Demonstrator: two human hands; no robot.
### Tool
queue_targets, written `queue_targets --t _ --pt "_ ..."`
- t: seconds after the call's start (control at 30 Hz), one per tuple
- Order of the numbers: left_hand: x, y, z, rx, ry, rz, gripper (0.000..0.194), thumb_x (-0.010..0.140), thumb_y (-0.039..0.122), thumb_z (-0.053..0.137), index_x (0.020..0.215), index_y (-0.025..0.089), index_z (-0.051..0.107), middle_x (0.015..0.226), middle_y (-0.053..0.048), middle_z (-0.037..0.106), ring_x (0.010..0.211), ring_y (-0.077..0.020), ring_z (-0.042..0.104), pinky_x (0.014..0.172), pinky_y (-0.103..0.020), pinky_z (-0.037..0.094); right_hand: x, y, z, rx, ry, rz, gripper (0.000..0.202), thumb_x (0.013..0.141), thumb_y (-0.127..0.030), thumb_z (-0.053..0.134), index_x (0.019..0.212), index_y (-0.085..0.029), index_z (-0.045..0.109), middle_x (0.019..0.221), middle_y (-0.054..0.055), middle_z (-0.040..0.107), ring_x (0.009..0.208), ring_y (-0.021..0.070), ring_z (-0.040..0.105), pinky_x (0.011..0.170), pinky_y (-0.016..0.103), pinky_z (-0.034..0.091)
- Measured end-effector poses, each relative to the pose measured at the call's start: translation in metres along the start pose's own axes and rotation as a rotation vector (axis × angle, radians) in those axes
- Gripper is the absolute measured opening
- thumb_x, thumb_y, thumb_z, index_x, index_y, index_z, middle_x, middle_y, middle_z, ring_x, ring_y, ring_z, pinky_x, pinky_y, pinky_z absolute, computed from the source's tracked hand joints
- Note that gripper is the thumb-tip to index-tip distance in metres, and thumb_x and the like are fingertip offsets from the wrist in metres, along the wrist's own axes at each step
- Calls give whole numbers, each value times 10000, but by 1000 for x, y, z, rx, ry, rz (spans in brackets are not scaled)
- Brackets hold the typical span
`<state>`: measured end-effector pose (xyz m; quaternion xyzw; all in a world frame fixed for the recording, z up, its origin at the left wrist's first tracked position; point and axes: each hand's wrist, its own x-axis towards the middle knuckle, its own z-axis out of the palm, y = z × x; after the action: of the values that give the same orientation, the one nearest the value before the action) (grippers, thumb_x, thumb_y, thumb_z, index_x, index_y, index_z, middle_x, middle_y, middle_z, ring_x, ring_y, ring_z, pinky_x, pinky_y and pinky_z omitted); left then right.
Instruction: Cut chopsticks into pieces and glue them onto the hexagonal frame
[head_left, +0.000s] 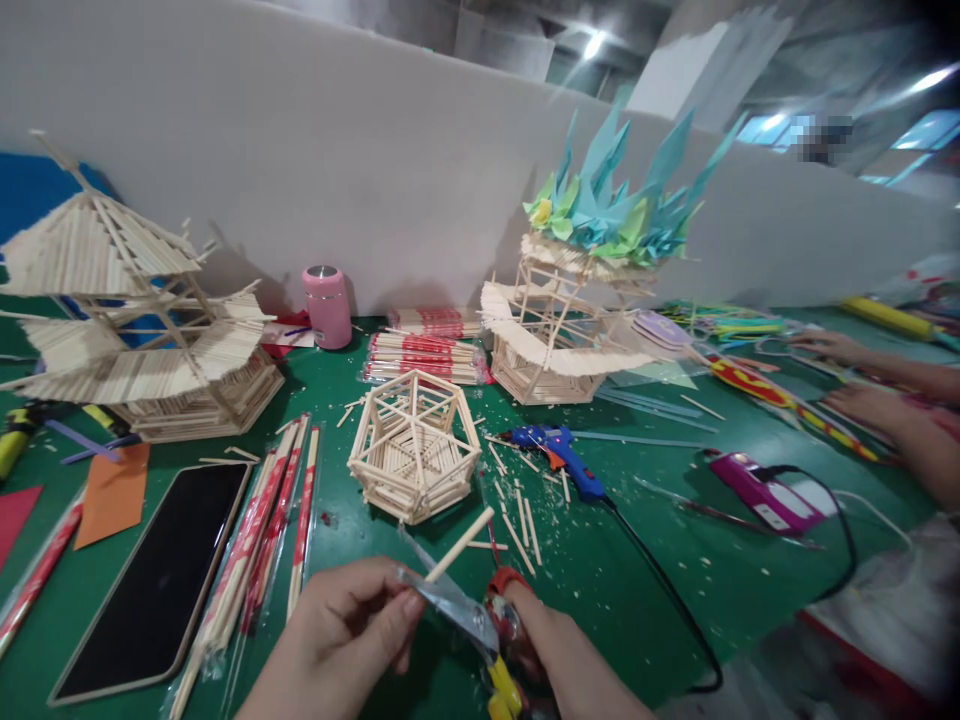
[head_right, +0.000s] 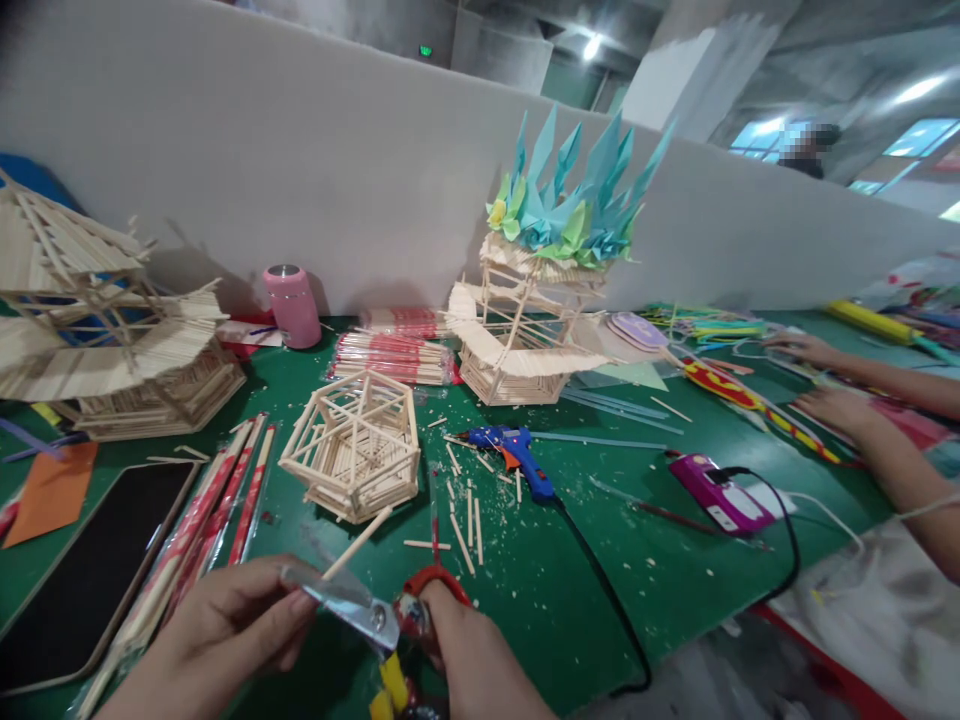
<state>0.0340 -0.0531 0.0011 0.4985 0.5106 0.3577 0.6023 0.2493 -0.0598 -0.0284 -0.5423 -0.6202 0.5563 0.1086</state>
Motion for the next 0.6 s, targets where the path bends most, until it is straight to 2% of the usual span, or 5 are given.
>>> queue_targets --t 0.17,0.33,0.4,0.5,0.6 --pt "0 -3 5 130 158 138 195 788 354 567 717 205 671 624 3 621 595 -126 549 555 -193 418 11 30 20 -38 96 15 461 608 -270 691 1019 -185 499 861 33 645 772 198 595 636 239 445" --pt "4 -2 -3 -112 -68 -72 294 745 460 609 661 179 628 477 46 508 453 -69 409 441 -162 310 9 21 18 -1 69 45 464 575 -244 710 988 -187 507 907 41 650 817 207 611 658 236 462" --pt "5 -1 -4 -113 -96 -79 298 751 466 599 672 179 616 473 50 503 441 -66 402 426 -160 299 7 11 15 37 46 78 454 593 -254 703 996 -183 507 910 47 654 820 202 618 674 237 469" --pt "2 -1 2 172 24 115 272 835 364 506 648 187 593 529 26 551 491 -88 488 454 -166 358 6 2 15 72 70 112 443 621 -269 691 1013 -171 508 894 52 656 824 201 617 692 244 473" --pt "-1 -7 7 568 204 469 187 844 192 474 684 202 570 593 17 604 528 -106 559 513 -180 425 6 1 18 46 112 116 415 624 -267 693 990 -176 520 873 43 656 821 202 612 693 248 466"
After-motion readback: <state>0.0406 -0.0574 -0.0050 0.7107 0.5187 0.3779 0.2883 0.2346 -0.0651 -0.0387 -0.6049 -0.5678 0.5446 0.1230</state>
